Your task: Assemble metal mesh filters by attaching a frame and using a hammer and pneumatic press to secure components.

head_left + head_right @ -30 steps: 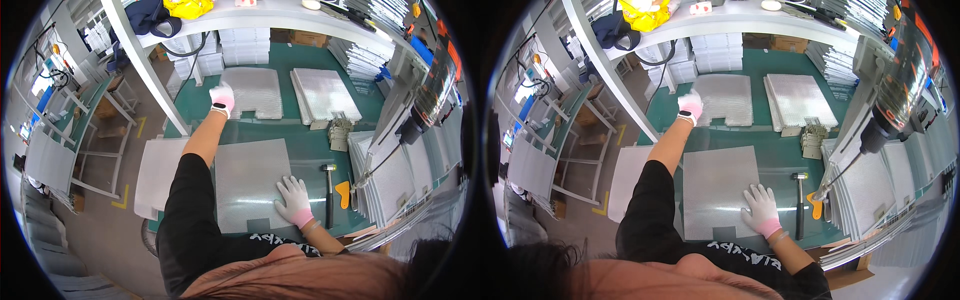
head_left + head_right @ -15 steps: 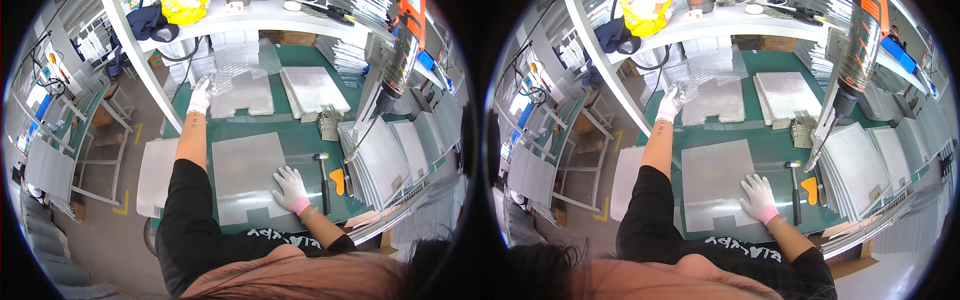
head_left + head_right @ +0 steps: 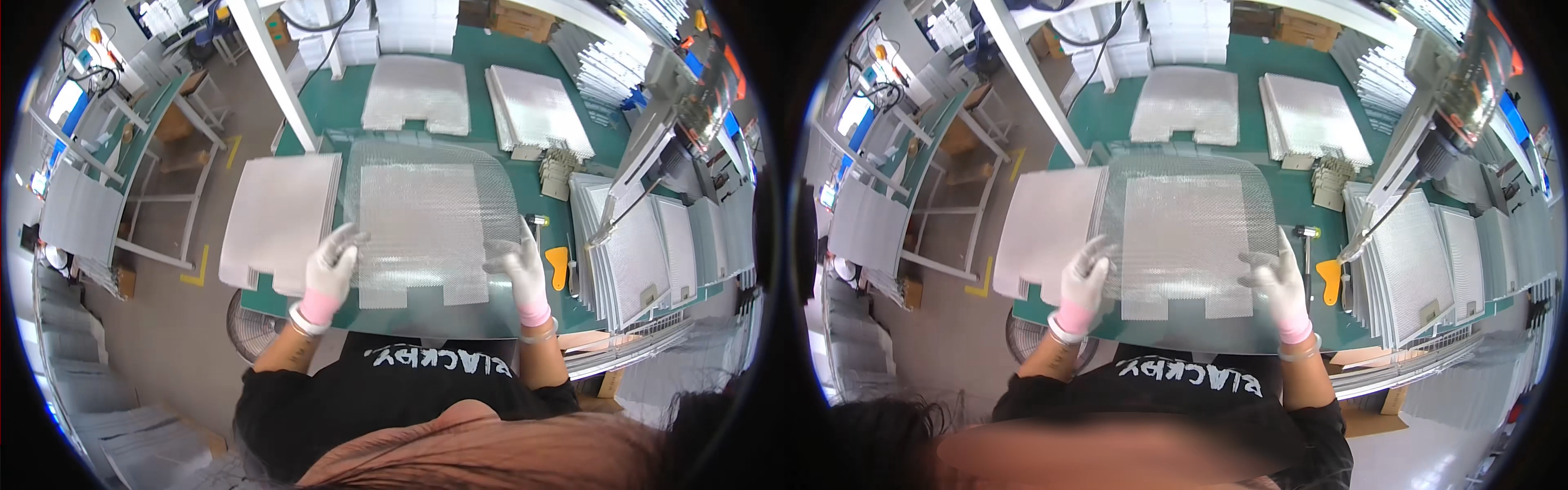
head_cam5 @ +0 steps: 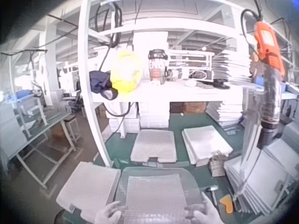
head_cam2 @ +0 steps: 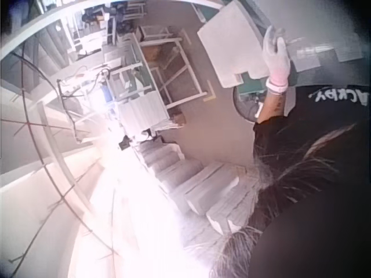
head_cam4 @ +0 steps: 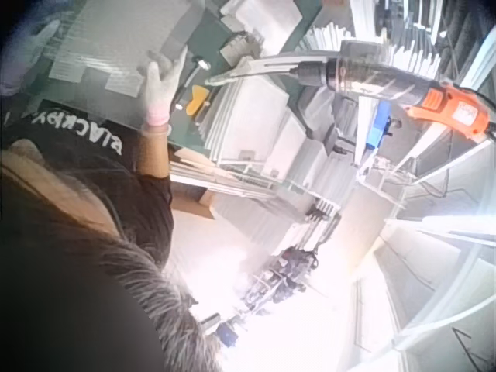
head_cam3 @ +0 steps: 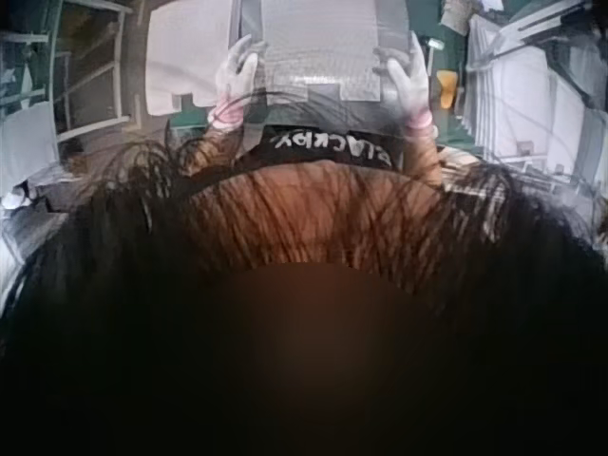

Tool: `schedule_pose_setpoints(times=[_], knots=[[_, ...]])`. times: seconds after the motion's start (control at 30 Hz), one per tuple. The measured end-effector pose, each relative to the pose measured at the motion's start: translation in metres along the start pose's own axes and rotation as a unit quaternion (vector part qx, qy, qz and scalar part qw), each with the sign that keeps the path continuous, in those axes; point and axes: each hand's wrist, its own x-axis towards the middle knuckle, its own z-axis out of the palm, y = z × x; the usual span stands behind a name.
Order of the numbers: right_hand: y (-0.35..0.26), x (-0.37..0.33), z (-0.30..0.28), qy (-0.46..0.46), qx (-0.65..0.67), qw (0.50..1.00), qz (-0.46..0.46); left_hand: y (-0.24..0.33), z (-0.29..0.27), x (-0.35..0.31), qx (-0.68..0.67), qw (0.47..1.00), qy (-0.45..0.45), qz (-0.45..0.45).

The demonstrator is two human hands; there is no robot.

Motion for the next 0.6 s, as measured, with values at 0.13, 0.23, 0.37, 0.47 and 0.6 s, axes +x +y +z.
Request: schedule_pose_setpoints(times=[0.13, 0.23, 0.37, 0.47, 0.6], knots=[[0.006, -0.016, 0.012, 0.036, -0.534, 0.839, -0.100, -0.011, 0.023, -0.028, 0.343, 0.937, 0.069, -0.019], [0.034, -0.014, -0.002, 0.047, -0.537, 0.839, -0.074, -0.042, 0.024, -0.029, 0.436, 0.895, 0.078, 0.047], [0.051, -0.011, -0.014, 0.042, -0.550, 0.834, -0.030, -0.053, 0.022, -0.029, 0.429, 0.902, 0.055, -0.006], [0.054, -0.013, -0.009, 0.032, -0.567, 0.822, -0.042, -0.062, 0.021, -0.032, 0.458, 0.887, 0.061, 0.005], [0.066, -0.014, -0.015, 0.030, -0.619, 0.785, -0.009, -0.073, 0.023, -0.032, 0.493, 0.868, 0.060, -0.008]])
